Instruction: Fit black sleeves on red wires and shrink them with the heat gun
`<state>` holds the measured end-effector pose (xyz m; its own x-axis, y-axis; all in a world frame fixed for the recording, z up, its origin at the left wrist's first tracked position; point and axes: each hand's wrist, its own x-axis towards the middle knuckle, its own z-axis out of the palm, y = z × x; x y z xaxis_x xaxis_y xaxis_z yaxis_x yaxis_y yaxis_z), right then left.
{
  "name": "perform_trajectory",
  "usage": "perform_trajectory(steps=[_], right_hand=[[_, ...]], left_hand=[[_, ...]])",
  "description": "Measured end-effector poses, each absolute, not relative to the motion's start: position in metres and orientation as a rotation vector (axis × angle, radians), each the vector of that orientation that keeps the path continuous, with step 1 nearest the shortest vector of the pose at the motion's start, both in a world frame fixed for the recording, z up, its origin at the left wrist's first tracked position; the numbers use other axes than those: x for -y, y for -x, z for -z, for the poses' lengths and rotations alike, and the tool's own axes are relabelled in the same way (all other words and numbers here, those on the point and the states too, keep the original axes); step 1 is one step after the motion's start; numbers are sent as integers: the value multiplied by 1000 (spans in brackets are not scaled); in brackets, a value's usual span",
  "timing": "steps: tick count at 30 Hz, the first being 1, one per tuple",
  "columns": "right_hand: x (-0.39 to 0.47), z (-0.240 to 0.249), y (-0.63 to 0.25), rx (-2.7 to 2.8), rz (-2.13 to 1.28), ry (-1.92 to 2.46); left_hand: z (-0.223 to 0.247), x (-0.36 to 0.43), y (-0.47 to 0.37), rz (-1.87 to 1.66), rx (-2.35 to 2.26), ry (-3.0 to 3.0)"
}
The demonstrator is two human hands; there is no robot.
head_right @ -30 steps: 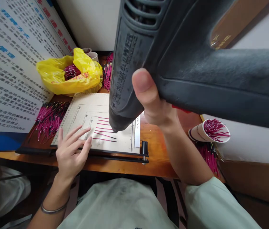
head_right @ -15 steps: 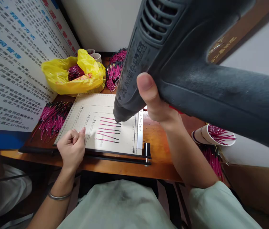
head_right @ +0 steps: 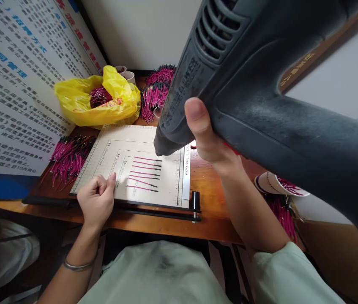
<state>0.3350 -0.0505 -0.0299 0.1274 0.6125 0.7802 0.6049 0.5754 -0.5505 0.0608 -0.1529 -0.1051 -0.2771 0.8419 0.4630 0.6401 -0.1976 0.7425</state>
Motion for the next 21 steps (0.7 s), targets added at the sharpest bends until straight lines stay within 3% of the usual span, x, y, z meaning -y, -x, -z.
perform_trajectory(steps=[21], right_hand=[[50,21,-327,1532,-111,922]], left_hand=[[102,152,-59,-1403,-1843,-1926]])
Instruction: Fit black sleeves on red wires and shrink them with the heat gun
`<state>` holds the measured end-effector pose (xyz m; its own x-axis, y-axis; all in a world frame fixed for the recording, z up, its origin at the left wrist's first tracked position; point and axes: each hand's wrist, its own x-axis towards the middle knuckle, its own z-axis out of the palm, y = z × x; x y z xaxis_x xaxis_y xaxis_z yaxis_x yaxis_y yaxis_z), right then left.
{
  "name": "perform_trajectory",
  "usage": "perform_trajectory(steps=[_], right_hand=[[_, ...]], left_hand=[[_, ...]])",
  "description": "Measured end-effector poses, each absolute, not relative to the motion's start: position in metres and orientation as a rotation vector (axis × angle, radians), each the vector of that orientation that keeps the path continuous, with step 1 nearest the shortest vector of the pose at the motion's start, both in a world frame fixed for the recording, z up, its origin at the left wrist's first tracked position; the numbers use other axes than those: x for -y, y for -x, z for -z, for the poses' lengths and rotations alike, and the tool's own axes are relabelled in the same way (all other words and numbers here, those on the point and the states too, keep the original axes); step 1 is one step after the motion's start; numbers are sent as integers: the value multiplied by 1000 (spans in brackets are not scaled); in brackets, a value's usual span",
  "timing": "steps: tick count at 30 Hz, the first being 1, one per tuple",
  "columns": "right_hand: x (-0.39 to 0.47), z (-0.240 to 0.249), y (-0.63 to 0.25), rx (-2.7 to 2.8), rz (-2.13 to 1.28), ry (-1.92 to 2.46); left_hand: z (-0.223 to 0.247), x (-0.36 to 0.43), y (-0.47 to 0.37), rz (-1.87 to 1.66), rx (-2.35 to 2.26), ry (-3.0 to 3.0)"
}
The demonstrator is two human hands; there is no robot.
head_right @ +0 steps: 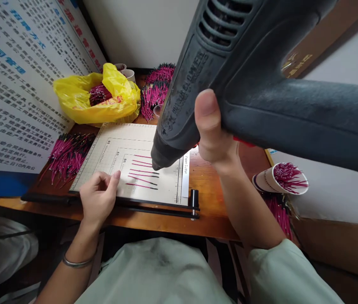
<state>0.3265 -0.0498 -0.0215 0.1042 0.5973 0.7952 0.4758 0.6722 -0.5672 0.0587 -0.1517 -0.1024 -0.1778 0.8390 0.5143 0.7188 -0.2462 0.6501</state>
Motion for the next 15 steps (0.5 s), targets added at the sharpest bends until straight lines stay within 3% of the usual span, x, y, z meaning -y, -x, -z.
perform_trajectory(steps=[6,11,15], right_hand=[[54,17,-326,1585,-131,920],[56,15,-328,1602,-40,855],[56,11,-324,1564,-111,870]], left_hand=[[93,144,-65,-1123,-1767,-2189],[91,134,-75,-507,-1791,-2484],[90,130,-79,-232,-1800,-2527]])
